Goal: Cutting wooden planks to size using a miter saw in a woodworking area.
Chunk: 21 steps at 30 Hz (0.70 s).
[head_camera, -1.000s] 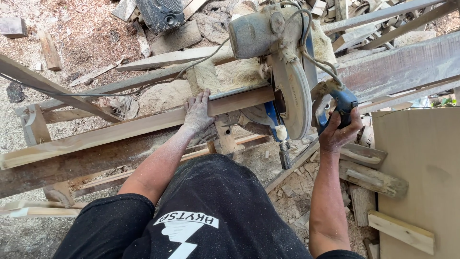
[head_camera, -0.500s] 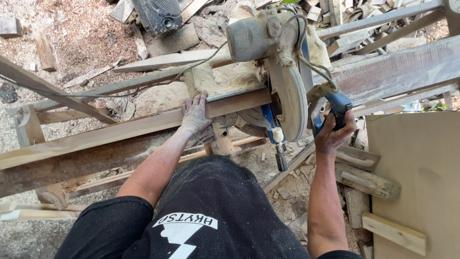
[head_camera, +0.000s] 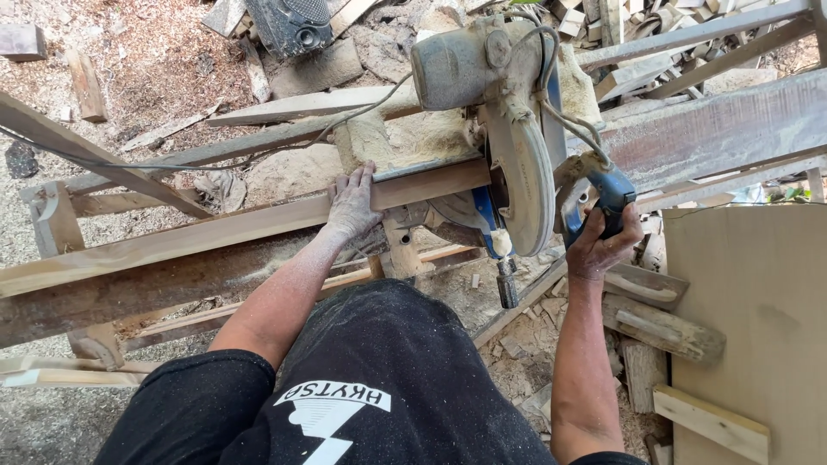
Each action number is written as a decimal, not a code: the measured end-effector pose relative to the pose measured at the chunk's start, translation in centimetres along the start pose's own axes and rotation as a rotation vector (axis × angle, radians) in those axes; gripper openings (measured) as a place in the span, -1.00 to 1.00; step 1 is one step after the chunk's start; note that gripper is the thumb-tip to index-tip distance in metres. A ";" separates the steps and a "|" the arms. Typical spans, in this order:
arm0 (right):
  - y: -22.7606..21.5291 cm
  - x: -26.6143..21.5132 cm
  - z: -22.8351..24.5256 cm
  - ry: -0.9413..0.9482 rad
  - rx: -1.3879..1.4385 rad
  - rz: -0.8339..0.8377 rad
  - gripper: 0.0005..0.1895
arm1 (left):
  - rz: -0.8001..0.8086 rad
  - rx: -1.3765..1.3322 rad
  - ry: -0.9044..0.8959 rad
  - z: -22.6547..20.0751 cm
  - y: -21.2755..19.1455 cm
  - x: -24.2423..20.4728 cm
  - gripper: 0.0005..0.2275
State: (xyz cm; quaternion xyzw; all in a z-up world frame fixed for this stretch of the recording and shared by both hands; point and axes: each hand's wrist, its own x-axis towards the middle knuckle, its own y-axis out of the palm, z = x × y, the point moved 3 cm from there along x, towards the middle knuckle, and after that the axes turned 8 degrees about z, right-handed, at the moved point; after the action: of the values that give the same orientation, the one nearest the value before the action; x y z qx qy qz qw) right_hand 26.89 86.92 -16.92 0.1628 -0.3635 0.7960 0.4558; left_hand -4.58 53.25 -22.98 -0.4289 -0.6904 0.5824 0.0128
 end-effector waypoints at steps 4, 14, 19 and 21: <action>0.2 -0.6 -0.9 0.021 0.040 -0.001 -0.57 | 0.016 -0.002 -0.003 0.0 -0.2 0.0 0.08; 0.7 -3.0 -1.8 0.024 -0.143 -0.021 -0.55 | 0.027 0.013 -0.009 0.1 -0.1 -0.1 0.08; 0.6 -2.6 -0.9 -0.003 -0.258 -0.023 -0.55 | 0.011 0.003 0.027 -0.4 -0.6 -0.2 0.06; 0.3 -0.9 0.0 -0.024 -0.317 -0.025 -0.57 | 0.021 -0.005 0.016 -0.6 -1.6 -0.9 0.06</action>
State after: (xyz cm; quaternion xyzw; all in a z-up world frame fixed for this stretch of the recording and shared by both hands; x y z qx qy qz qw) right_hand 27.08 86.25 -17.59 0.1030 -0.4880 0.7208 0.4813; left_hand -4.63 53.26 -21.12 -0.4408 -0.6874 0.5771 0.0113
